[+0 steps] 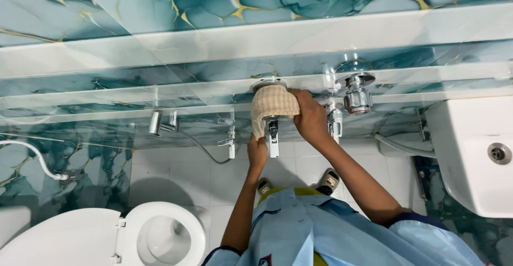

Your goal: The person wipes and cleans various bathroom fixtures including a faucet, shower knobs, and a hand shower using a cloth.

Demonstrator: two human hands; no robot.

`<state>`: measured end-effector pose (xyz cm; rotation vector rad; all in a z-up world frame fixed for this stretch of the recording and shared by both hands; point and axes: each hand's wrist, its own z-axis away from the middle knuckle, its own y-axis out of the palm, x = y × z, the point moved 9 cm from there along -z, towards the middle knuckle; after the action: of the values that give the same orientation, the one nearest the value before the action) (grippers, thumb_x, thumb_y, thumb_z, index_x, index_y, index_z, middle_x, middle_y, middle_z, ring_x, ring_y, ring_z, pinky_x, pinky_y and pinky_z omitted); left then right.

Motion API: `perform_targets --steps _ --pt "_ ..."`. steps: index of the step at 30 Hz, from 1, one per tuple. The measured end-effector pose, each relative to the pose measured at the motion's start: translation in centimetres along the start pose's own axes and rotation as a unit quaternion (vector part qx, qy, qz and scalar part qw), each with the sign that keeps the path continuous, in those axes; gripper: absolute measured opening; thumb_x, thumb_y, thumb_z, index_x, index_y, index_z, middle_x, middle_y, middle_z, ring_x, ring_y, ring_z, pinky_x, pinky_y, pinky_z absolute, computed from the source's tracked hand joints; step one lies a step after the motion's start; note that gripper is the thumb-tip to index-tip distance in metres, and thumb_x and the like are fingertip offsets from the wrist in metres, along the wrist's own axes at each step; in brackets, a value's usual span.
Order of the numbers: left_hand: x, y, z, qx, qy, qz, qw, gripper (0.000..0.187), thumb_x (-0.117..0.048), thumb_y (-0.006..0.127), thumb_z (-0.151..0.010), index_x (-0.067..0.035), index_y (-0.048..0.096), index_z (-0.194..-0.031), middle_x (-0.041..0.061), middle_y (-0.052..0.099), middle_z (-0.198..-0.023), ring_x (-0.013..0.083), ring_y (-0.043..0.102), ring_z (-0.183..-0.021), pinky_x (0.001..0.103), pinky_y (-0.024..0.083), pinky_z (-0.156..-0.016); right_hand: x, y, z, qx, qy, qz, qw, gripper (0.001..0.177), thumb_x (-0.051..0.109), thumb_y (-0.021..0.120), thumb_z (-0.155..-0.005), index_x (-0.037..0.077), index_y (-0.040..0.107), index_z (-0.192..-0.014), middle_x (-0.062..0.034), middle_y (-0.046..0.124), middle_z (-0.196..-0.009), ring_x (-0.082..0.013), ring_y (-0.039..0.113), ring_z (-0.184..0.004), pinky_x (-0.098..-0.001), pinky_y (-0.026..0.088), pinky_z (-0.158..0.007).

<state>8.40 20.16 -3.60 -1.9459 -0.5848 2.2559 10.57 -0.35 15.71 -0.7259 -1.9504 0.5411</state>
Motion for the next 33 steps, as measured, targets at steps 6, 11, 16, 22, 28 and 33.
perform_targets --steps 6,11,16,22,28,33 --pt "-10.7 -6.3 -0.8 -0.002 0.267 0.016 0.964 0.028 -0.023 0.061 -0.098 0.0 0.061 -0.113 0.02 0.069 -0.084 0.0373 0.069 -0.076 0.045 0.051 -0.068 -6.3 8.5 6.5 0.094 0.17 0.076 0.978 0.04 0.004 0.068 -0.084 0.006 0.059 -0.122 -0.0225 0.068 -0.102 -0.0449 0.067 -0.088 -0.0523 0.053 -0.075" --pt "-1.6 -2.7 -0.9 0.087 0.042 -0.006 0.995 0.04 -0.025 0.055 -0.096 -0.002 0.059 -0.128 0.022 0.069 -0.077 0.0373 0.069 -0.069 0.047 0.051 -0.067 -2.1 3.9 2.3 -0.063 0.07 0.03 0.995 0.038 0.002 0.066 -0.085 0.005 0.06 -0.122 -0.0232 0.068 -0.103 -0.0454 0.066 -0.091 -0.0523 0.053 -0.077" --pt "-6.0 -5.1 -0.9 0.086 0.156 0.003 0.984 0.037 -0.02 0.056 -0.095 -0.001 0.058 -0.128 0.023 0.071 -0.086 0.0388 0.071 -0.076 0.047 0.053 -0.069 -4.3 9.9 3.9 0.001 0.11 0.089 0.99 0.036 -0.001 0.063 -0.087 0.004 0.061 -0.123 -0.024 0.068 -0.104 -0.0458 0.066 -0.094 -0.0522 0.053 -0.079" --pt "-3.9 -4.3 -1.0 0.068 0.225 0.007 0.972 0.045 -0.018 0.054 -0.095 0.001 0.052 -0.136 0.028 0.068 -0.091 0.0459 0.067 -0.081 0.05 0.051 -0.074 -4.4 7.9 4.3 0.003 0.141 0.047 0.989 0.035 -0.004 0.059 -0.088 0.003 0.061 -0.123 -0.0249 0.068 -0.105 -0.0464 0.066 -0.097 -0.0522 0.053 -0.081" --pt "-4.2 -3.8 -1.5 0.098 0.184 0.008 0.978 0.03 -0.017 0.054 -0.097 -0.001 0.059 -0.122 0.029 0.069 -0.096 0.0477 0.068 -0.09 0.049 0.053 -0.076 -4.2 8.6 4.4 -0.036 0.086 0.065 0.994 0.033 -0.005 0.061 -0.083 0.001 0.061 -0.115 -0.0268 0.067 -0.102 -0.0484 0.064 -0.094 -0.0539 0.052 -0.08" --pt "-15.8 -10.6 1.0 0.082 0.192 0.137 0.968 0.039 -0.01 0.055 -0.096 -0.002 0.04 -0.132 0.024 0.064 -0.108 0.0336 0.063 -0.09 0.042 0.052 -0.081 -9.5 9.5 11.5 0.1 0.167 0.018 0.981 0.018 0.0 0.061 -0.084 -0.002 0.065 -0.102 -0.0242 0.07 -0.094 -0.0407 0.068 -0.084 -0.0471 0.052 -0.072"
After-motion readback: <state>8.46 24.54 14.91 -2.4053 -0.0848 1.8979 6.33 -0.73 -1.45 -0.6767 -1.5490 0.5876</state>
